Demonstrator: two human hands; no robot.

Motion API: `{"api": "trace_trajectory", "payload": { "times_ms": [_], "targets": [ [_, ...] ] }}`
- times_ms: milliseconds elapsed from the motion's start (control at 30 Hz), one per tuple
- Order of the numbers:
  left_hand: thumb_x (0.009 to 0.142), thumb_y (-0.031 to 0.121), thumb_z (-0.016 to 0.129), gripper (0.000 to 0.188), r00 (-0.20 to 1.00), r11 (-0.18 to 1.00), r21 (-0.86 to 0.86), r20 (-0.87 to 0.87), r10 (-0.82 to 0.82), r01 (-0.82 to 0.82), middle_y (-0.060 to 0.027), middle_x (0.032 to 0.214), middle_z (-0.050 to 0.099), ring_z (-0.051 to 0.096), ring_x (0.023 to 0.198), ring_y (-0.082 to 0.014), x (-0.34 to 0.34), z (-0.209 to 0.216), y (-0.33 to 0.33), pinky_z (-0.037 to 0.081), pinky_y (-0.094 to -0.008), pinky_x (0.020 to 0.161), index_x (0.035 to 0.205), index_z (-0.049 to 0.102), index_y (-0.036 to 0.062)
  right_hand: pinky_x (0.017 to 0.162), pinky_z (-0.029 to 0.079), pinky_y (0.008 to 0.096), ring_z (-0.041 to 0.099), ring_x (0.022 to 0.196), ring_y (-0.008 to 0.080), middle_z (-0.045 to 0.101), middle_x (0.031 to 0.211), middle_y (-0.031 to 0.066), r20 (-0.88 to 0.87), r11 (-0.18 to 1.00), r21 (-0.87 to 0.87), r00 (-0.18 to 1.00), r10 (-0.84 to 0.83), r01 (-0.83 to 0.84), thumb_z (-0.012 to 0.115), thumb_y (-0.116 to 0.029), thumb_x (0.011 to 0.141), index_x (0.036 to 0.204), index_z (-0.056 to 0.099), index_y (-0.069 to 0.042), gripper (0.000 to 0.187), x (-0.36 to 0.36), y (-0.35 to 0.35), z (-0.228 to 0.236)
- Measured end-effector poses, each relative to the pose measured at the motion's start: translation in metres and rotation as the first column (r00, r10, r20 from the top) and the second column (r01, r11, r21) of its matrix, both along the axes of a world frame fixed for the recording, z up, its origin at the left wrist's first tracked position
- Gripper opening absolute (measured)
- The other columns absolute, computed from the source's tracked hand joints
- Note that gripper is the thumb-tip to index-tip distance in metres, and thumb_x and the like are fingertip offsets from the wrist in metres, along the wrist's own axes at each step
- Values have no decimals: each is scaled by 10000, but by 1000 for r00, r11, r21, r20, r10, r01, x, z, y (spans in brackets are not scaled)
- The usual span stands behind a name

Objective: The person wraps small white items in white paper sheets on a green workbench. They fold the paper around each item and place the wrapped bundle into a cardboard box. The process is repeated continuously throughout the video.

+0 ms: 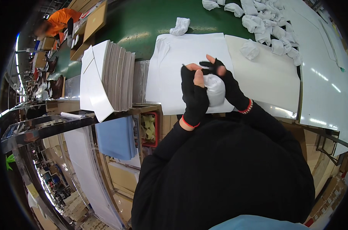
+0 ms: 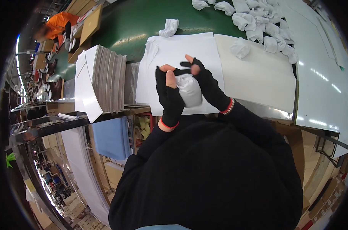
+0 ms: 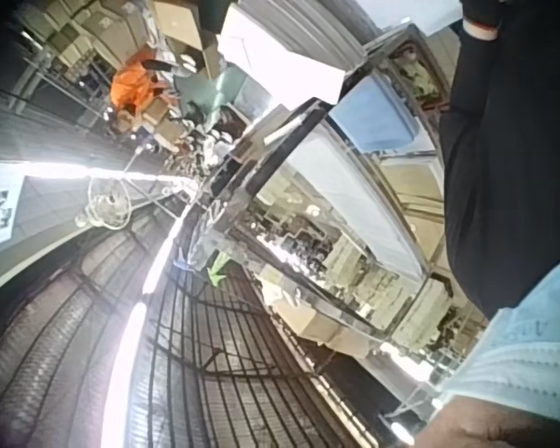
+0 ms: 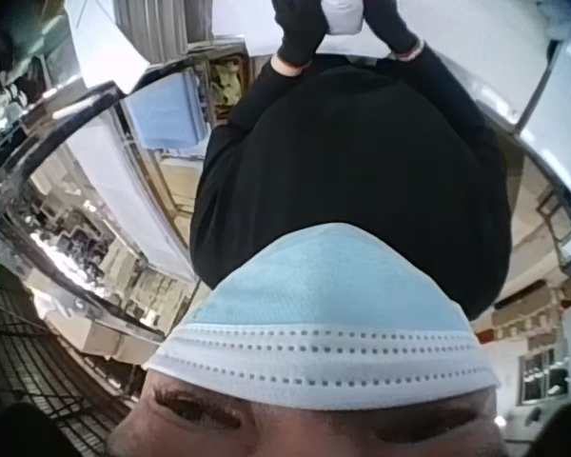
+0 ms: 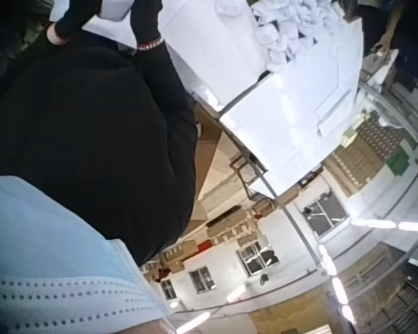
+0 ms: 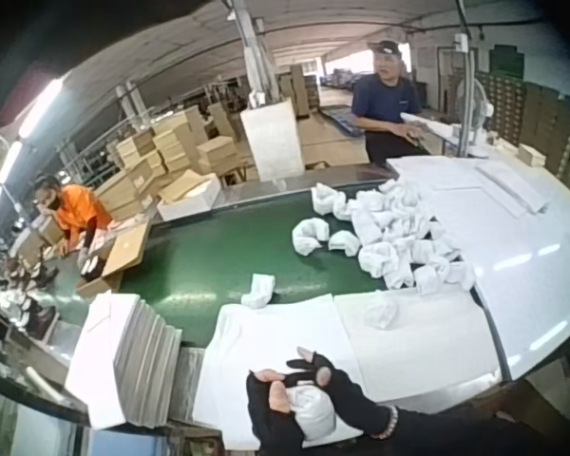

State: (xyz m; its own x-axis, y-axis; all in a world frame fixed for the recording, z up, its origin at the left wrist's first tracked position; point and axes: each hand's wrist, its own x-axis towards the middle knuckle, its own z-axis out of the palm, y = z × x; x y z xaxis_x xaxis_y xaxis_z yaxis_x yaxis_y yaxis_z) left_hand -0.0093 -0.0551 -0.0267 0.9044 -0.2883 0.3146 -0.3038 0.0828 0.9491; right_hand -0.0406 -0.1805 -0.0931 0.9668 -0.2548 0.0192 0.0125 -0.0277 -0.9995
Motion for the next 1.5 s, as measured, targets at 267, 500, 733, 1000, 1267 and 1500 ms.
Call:
{"api": "trace_trajectory", "payload": {
  "times_ms": [267, 500, 733, 1000, 1267, 1500],
  "targets": [
    [975, 329, 499, 508, 891, 921, 66, -290, -350, 384, -78, 1107, 549, 548, 922, -151, 14, -53, 7, 453, -304, 768, 1385, 369, 58, 824, 492, 275, 611, 934, 113, 665, 1041, 40, -167, 987, 162, 985, 44, -17, 789, -196, 754, 1143, 609, -20, 464, -59, -32, 13],
    [849, 342, 712, 789, 955, 674, 719, -46, 293, -172, -203, 1286, 487, 510, 1153, -282, 77, -207, 158, 474, -397, 885, 1418, 266, 25, 768, 503, 293, 622, 873, 112, 678, 991, 37, -87, 814, -264, 827, -555, 518, 769, -138, 760, 1051, 667, -20, 330, -268, -195, 5],
    [860, 337, 673, 487, 995, 413, 907, 95, -16, -79, -176, 1100, 619, 583, 1004, -292, 115, -204, 120, 459, -377, 883, 1145, 564, -42, 856, 497, 422, 605, 1055, 346, 634, 1119, 216, -465, 448, -881, -108, -879, 149, 839, -402, 559, 1176, 565, 29, 801, -590, -220, 3],
    [810, 209, 730, 440, 883, 605, 680, 463, 83, -413, -159, 1128, 588, 557, 1053, -315, 189, -192, 121, 443, -393, 926, 1150, 573, -23, 865, 470, 366, 596, 1023, 252, 637, 991, 86, 160, 264, -689, 497, -853, 675, 709, -140, 812, 1031, 602, -55, 258, -358, -236, -65],
    [825, 223, 717, 357, 911, 552, 762, 411, -9, -338, -135, 1106, 581, 530, 1084, -292, 114, -148, 87, 404, -388, 955, 1101, 603, 28, 740, 477, 375, 589, 848, 249, 574, 791, 81, -52, 597, -791, 957, -285, 134, 776, -229, 682, 913, 594, -83, 329, -162, -220, -103],
    [767, 217, 786, 617, 988, 792, 610, 139, -71, -29, -100, 1260, 521, 539, 1080, -215, 50, -120, 29, 471, -364, 847, 1294, 500, 76, 745, 510, 330, 646, 842, 213, 607, 834, 67, 66, 830, -468, 949, -309, 303, 696, -72, 769, 897, 602, -45, 160, -133, -239, -92]
  ]
}}
